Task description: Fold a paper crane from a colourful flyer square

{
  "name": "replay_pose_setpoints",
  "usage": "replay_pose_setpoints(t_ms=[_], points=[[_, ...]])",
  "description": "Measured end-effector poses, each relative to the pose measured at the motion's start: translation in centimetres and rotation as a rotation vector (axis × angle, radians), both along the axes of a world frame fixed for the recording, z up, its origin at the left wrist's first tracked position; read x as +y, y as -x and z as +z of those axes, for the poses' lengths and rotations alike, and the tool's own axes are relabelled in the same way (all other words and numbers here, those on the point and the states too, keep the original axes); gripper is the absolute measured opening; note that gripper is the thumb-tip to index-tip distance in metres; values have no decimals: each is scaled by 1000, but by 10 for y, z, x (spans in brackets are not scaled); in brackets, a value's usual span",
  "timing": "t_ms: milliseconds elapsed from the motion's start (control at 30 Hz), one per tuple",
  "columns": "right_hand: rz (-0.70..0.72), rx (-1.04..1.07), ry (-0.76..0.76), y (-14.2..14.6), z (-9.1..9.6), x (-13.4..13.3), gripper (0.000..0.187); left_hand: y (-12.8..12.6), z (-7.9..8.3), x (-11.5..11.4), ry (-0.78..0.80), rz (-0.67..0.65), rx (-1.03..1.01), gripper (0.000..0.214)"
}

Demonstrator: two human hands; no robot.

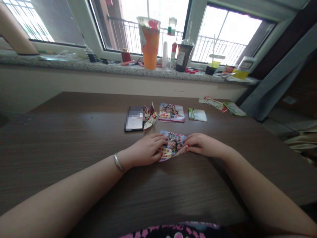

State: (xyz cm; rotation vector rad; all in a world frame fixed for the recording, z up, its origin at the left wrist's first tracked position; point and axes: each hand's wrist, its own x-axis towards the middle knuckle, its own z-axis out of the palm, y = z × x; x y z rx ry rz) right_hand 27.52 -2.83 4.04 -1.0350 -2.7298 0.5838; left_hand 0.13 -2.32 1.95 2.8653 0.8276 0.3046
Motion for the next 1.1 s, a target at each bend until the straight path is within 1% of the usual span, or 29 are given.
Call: replay_pose_setpoints(t_ms=[67, 133, 200, 300, 400, 533, 633, 700, 733, 800, 900, 1000, 1033, 1100], points=[[10, 6, 56, -5, 0, -2, 21, 1, -1, 0, 35, -32, -11, 42], [13, 2, 84, -9, -1, -2, 20, 2, -2, -1, 48, -35, -11, 43], [9, -12, 85, -11, -1, -3, 19, 3, -2, -1, 49, -37, 3, 46], [-27, -36, 70, -10, -1, -4, 20, 4, 1, -1, 53, -101, 23, 50], [-60, -24, 84, -6, -3, -5, 18, 4, 4, -1, 43, -138, 28, 51], [-73, 0, 64, -1, -11, -5, 15, 5, 5, 0, 63, -114, 56, 59], [-52, 23, 36, 4, -16, -4, 13, 5, 1, 2, 74, -94, 71, 61], [-42, 29, 13, 6, -18, -3, 12, 5, -3, 3, 47, -84, 80, 63], [-45, 32, -1, 8, -19, -2, 12, 5, -6, 4, 17, -68, 81, 69], [-64, 40, -27, 10, -21, -1, 14, 4, -10, 4, -18, -11, 107, 75], [-137, 63, -55, 14, -28, 1, 19, 2, -15, 3, -5, 29, 134, 84], [-317, 125, -64, 19, -36, 2, 25, 0, -17, 2, 39, 67, 113, 93], [-388, 164, -65, 21, -39, 2, 24, 0, -17, 2, 55, 81, 94, 95], [-436, 169, -85, 24, -43, 4, 14, -1, -17, 2, 83, 98, 47, 94]])
